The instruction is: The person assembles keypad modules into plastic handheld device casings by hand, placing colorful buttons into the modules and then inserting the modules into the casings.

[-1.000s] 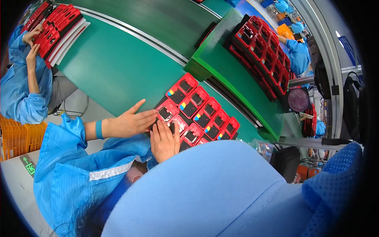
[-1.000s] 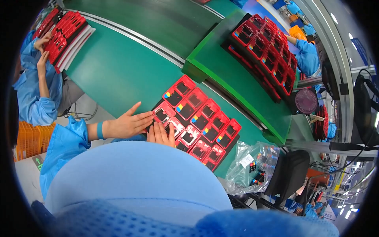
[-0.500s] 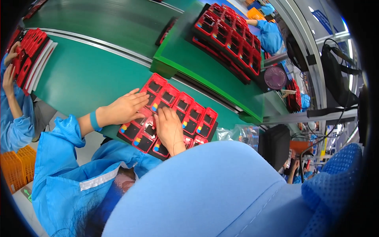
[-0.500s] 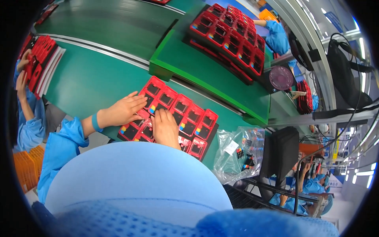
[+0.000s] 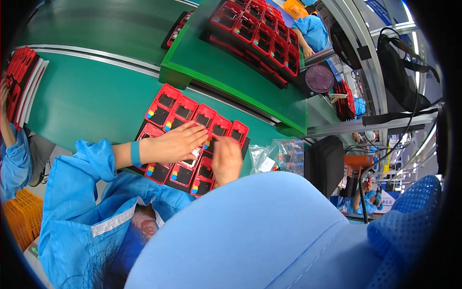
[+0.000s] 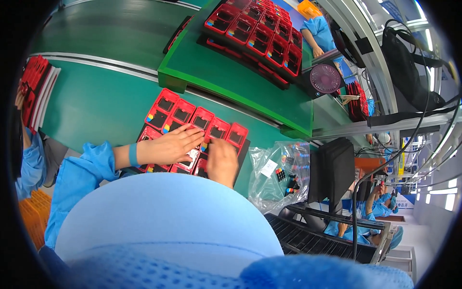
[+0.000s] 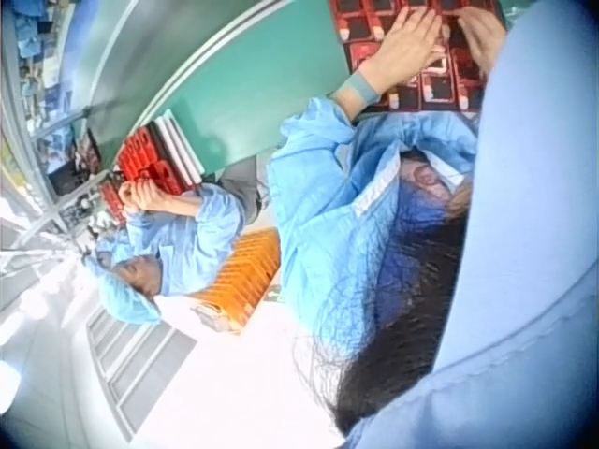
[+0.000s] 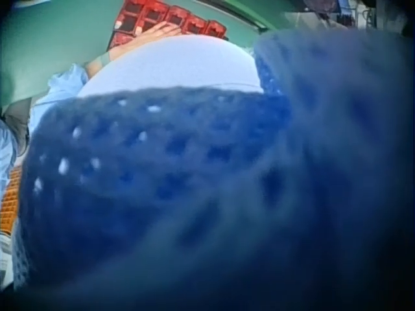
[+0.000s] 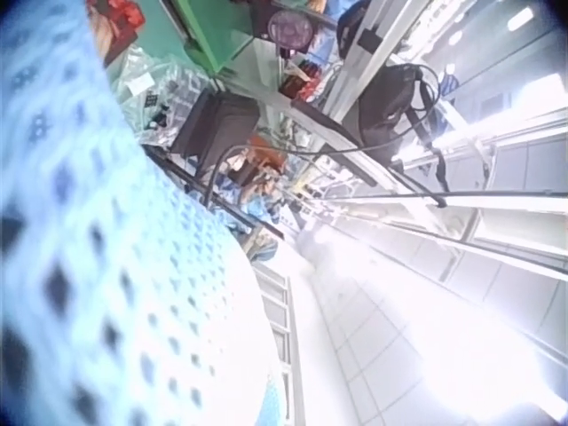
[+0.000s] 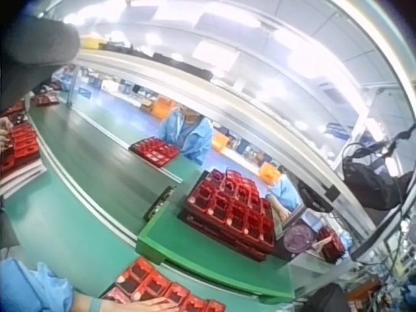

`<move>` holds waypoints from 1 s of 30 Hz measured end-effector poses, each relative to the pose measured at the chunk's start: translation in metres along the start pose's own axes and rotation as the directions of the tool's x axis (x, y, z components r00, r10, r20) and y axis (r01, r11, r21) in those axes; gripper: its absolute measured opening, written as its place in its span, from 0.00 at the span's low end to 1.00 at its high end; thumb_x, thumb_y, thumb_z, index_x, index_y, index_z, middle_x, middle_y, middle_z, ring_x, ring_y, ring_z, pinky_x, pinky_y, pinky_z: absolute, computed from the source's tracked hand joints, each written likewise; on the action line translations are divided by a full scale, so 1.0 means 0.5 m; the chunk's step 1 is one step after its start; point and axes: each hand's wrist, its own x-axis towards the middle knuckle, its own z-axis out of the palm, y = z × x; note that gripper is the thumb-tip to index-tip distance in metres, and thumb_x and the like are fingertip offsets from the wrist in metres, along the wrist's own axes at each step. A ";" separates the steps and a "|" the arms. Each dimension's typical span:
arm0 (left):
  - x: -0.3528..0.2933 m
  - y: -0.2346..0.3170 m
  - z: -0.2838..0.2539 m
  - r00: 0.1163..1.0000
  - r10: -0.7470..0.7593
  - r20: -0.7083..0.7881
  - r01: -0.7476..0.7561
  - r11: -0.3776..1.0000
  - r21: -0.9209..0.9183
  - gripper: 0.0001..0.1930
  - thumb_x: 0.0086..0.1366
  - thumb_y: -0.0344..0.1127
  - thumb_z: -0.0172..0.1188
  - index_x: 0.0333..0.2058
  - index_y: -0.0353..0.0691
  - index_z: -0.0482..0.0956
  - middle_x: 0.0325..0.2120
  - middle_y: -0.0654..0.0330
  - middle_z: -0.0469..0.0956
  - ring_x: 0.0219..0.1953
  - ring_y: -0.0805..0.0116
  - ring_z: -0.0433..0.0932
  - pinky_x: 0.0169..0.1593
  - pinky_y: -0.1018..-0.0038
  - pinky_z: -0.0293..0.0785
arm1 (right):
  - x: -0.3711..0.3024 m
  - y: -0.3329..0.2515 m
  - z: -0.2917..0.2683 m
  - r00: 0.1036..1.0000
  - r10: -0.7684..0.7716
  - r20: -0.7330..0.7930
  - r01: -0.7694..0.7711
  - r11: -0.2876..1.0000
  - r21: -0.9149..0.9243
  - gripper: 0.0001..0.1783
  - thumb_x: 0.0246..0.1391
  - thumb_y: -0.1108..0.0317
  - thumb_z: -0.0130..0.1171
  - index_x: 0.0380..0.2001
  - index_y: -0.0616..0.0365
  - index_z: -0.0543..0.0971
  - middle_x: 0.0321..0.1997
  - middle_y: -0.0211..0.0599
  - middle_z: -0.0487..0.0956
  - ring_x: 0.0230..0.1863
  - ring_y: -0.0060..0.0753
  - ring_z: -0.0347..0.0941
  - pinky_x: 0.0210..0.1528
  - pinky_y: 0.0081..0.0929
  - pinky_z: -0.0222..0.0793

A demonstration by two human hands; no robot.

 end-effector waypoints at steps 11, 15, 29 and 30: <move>0.046 0.022 0.024 0.999 -0.011 0.043 0.015 0.996 -0.088 0.42 0.66 0.51 0.63 0.69 0.30 0.59 0.71 0.44 0.56 0.74 0.46 0.52 0.75 0.49 0.45 | -0.067 0.111 -0.116 0.970 0.241 0.044 -0.245 0.943 0.227 0.13 0.59 0.75 0.62 0.48 0.61 0.83 0.49 0.46 0.83 0.51 0.49 0.79 0.54 0.37 0.75; 0.117 0.053 0.045 0.991 0.129 -0.028 -0.131 0.985 -0.112 0.38 0.67 0.52 0.61 0.67 0.30 0.63 0.70 0.49 0.59 0.74 0.52 0.53 0.75 0.46 0.43 | -0.070 0.121 -0.100 0.996 0.077 0.050 -0.081 0.995 0.066 0.12 0.56 0.76 0.63 0.45 0.62 0.83 0.47 0.45 0.83 0.49 0.50 0.79 0.53 0.40 0.75; 0.156 0.069 0.094 0.994 0.112 -0.006 -0.112 0.990 -0.084 0.43 0.67 0.62 0.56 0.65 0.28 0.66 0.68 0.47 0.64 0.75 0.54 0.53 0.75 0.42 0.39 | -0.179 0.056 -0.125 0.941 0.261 0.214 -0.269 0.963 0.011 0.34 0.46 0.70 0.74 0.59 0.58 0.76 0.69 0.49 0.67 0.71 0.58 0.61 0.71 0.47 0.59; 0.155 0.071 0.095 0.992 0.124 -0.008 -0.125 0.989 -0.080 0.43 0.67 0.63 0.56 0.65 0.27 0.66 0.67 0.46 0.65 0.75 0.53 0.53 0.74 0.41 0.40 | -0.202 0.073 -0.115 0.924 0.306 0.227 -0.334 0.938 0.095 0.45 0.42 0.69 0.76 0.66 0.56 0.69 0.73 0.52 0.60 0.74 0.59 0.54 0.73 0.49 0.56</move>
